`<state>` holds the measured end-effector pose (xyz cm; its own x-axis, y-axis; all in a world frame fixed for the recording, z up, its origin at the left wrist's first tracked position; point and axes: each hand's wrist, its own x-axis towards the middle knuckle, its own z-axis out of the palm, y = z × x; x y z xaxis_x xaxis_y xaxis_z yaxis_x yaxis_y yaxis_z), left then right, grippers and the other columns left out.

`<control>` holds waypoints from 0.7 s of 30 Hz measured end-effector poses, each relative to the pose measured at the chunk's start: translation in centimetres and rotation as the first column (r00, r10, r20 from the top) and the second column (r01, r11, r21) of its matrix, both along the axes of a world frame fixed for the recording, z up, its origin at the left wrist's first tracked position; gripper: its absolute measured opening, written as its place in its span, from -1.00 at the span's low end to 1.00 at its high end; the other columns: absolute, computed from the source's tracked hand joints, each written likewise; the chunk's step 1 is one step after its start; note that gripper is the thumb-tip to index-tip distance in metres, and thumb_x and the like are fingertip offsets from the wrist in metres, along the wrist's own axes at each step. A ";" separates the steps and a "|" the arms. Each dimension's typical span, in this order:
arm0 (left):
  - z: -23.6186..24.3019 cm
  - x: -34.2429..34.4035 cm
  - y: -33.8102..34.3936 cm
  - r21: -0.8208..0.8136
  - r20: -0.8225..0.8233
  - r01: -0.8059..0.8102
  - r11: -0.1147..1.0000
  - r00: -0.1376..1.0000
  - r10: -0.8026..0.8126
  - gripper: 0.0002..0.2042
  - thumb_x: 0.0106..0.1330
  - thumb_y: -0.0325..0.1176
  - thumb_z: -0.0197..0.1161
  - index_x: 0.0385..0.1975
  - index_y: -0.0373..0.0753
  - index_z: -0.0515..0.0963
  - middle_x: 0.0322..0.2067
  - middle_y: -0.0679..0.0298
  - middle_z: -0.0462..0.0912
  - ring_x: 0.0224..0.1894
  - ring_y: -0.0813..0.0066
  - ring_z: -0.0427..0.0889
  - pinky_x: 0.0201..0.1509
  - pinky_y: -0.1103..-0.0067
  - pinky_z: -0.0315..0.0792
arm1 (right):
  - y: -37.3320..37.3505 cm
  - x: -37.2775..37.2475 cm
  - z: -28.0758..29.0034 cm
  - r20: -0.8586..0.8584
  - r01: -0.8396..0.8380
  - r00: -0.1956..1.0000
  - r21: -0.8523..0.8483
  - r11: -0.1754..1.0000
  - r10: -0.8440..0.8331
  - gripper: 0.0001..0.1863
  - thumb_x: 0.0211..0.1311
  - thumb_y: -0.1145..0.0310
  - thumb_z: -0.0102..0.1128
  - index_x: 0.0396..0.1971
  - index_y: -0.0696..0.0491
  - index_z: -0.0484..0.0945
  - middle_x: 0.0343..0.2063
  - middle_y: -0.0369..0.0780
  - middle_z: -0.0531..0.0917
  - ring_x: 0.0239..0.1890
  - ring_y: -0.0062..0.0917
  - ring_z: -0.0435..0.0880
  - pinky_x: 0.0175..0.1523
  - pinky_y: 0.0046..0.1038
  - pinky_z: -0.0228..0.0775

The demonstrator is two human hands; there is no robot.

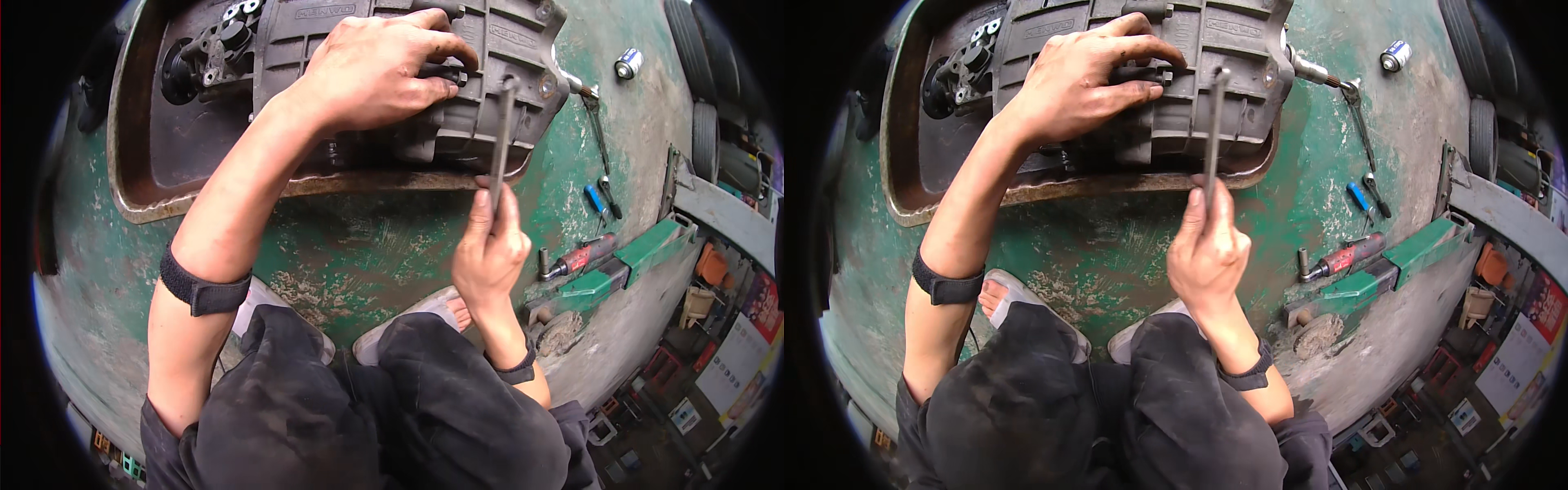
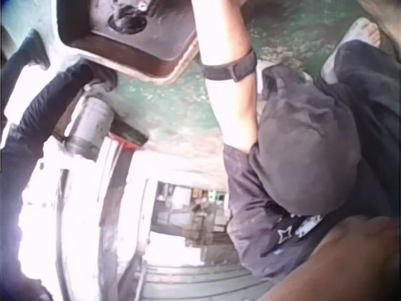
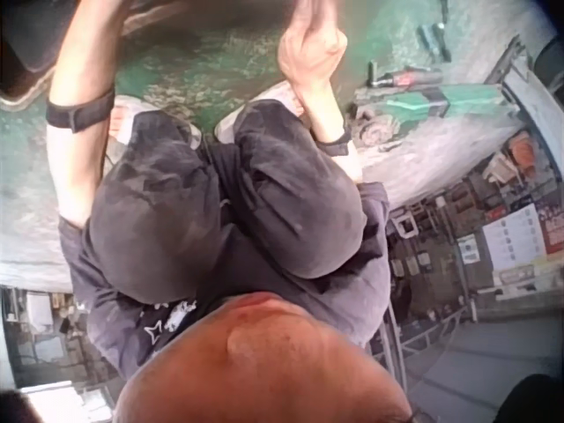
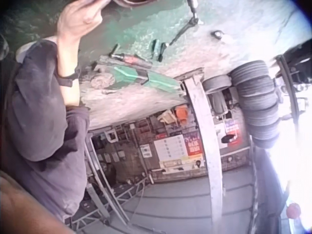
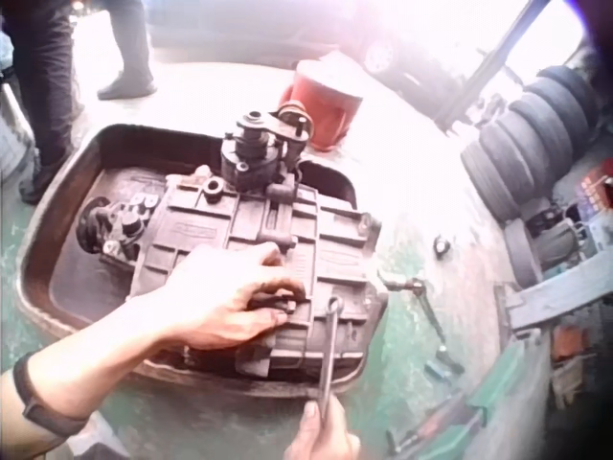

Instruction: The person unscrews bolts from a transmission casing using a wrench and a screwdriver. They work on the unit while it sits in a metal tray on the floor, assisted by another person who helps stabilize and rotate the component.

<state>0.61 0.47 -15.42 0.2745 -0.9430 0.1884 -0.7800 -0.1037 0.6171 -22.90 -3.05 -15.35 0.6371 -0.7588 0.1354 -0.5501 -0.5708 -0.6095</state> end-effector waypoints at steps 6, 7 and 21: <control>-0.2 0.0 0.0 -0.010 0.016 -0.012 1.000 1.000 0.012 -0.62 0.21 -0.11 0.28 0.07 0.15 0.58 -0.08 0.23 0.57 -0.13 0.11 0.62 -0.10 0.31 0.48 | -4.9 -0.2 6.3 -0.258 -0.098 0.957 0.144 0.985 0.133 -0.78 0.35 0.36 0.16 -0.17 0.21 0.61 -0.57 -0.06 0.65 -0.58 -0.24 0.65 -0.39 -0.36 0.42; -0.3 0.0 -0.1 -0.034 0.034 -0.014 0.999 0.999 0.015 -0.61 0.21 -0.12 0.28 0.08 0.17 0.57 -0.06 0.22 0.57 -0.12 0.11 0.63 -0.09 0.31 0.49 | -5.4 0.1 7.2 -0.333 -0.145 0.929 0.066 0.987 0.159 -0.77 0.33 0.35 0.18 -0.17 0.20 0.61 -0.55 -0.07 0.67 -0.57 -0.22 0.64 -0.34 -0.33 0.43; 0.0 0.0 -0.2 0.061 0.013 0.007 0.998 1.000 -0.008 -0.66 0.20 -0.16 0.27 0.00 0.01 0.61 -0.10 0.14 0.56 -0.12 0.11 0.63 -0.09 0.32 0.51 | -7.1 6.2 14.4 -0.597 -0.179 0.737 0.279 0.943 0.317 -0.75 0.22 0.39 0.24 -0.21 0.26 0.63 -0.58 -0.19 0.53 -0.47 -0.45 0.46 -0.33 -0.39 0.25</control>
<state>0.63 0.24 -15.37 0.2656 -0.9547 0.1341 -0.7888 -0.1352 0.5996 -16.71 -10.12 -1.00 0.6936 -0.5275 -0.4905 -0.7006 -0.6525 -0.2890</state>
